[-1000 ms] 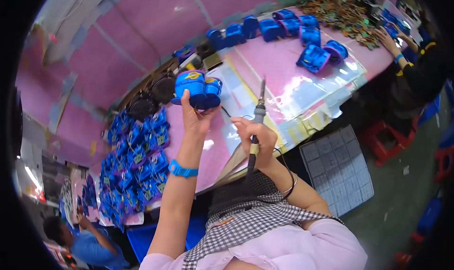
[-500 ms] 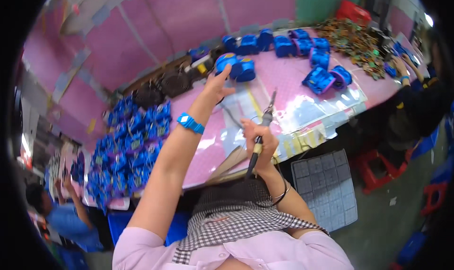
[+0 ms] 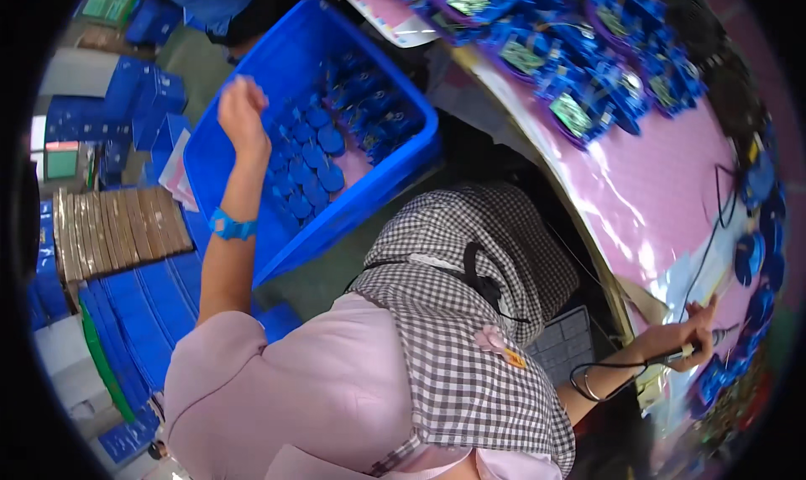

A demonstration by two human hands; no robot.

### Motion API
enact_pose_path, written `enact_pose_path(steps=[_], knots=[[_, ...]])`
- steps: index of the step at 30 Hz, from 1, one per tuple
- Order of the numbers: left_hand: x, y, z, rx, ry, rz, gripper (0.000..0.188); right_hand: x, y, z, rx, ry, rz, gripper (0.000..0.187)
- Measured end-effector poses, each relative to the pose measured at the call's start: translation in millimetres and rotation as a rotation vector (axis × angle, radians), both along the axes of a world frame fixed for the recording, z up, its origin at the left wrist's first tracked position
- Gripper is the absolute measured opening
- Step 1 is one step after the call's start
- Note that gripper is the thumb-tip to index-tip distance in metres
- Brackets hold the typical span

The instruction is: Soldering electronic components onto circuit boards at a factory workstation.

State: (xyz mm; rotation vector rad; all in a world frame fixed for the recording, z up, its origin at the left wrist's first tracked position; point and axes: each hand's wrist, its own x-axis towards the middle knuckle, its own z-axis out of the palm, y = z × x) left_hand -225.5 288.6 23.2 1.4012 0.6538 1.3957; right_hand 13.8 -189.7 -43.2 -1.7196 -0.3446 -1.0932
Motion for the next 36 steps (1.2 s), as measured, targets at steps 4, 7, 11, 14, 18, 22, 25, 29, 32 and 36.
enact_pose_path(steps=[4,7,11,14,18,22,25,29,32,36], knots=[[-217.1,76.7,-201.9,-0.247,0.948,0.482,0.025,-6.1,34.6,12.5,-0.065,0.099,-0.026,0.025],[-248.4,67.3,-311.2,-0.423,1.575,0.236,0.048,-3.1,45.7,19.8,-0.168,0.045,-0.073,0.029],[-204.6,48.1,-366.6,-0.706,1.578,0.432,0.079,-9.0,46.8,29.5,-0.475,0.169,-0.170,0.014],[-168.4,22.7,-386.8,-0.789,1.659,0.519,0.081,-15.2,59.7,35.0,-0.368,0.230,-0.175,0.013],[-166.6,16.0,-403.1,-0.507,1.992,0.657,0.055,-25.0,84.8,36.5,-0.328,0.220,-0.128,0.016],[-176.1,19.4,-375.2,-0.477,2.009,0.396,0.050,-27.3,94.9,29.2,-0.314,0.217,-0.095,0.016],[-177.7,16.0,-358.9,-0.534,1.909,0.167,0.055,-25.0,107.1,29.1,-0.292,0.172,-0.060,0.016],[-173.9,10.8,-331.3,-0.642,1.748,-0.103,0.064,-15.4,57.1,40.0,-0.367,0.313,-0.138,0.018],[-201.3,27.7,-302.4,-0.418,1.055,-0.225,0.059,-8.4,26.5,24.9,-0.175,0.364,-0.124,0.015],[-146.2,40.2,-112.4,-0.758,0.454,-0.830,0.069,-12.1,58.5,3.2,-0.001,0.347,-0.021,0.012]])
